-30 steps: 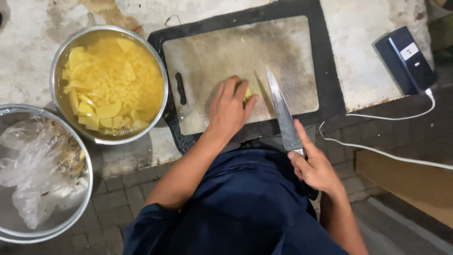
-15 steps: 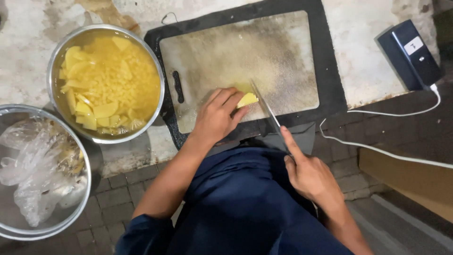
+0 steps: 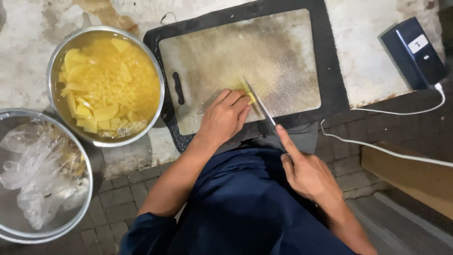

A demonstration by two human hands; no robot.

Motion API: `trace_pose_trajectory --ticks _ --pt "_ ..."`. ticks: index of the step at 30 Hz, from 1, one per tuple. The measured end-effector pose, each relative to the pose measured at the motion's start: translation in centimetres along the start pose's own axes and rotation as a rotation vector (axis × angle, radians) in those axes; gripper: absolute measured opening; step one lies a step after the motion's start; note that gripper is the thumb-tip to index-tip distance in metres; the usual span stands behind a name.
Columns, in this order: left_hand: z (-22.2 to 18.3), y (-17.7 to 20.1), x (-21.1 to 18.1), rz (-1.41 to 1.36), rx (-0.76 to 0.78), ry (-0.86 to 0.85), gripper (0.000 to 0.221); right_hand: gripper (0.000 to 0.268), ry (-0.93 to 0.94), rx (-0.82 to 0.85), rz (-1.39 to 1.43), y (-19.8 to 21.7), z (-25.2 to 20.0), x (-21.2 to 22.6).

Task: Cutting small pieces of potatoes into thinner strips using a knife on a cutting board.

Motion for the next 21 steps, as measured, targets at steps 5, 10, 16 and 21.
trace_pose_trajectory --ticks 5,10,16,21 --pt "0.1 0.0 -0.1 -0.077 0.050 0.014 0.011 0.073 0.003 0.047 -0.001 -0.4 0.2 0.2" --pt "0.2 -0.8 0.4 -0.058 0.091 0.022 0.012 0.073 0.001 0.107 -0.087 0.5 1.0 1.4" --pt "-0.1 -0.1 0.6 -0.105 0.055 0.038 0.012 0.075 0.012 0.117 -0.016 3.2 0.5 2.5" --pt "-0.7 0.0 0.4 -0.082 0.043 0.063 0.015 0.074 0.053 0.084 0.005 1.3 0.1 1.4"
Point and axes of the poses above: each hand's wrist, its own z-axis towards the middle knuckle, its own y-axis out of the back of the hand, x = y × z, the point moved 7 cm from there along z, towards the middle knuckle, and after that the axes turned 6 degrees about z, right-handed, at the moved point
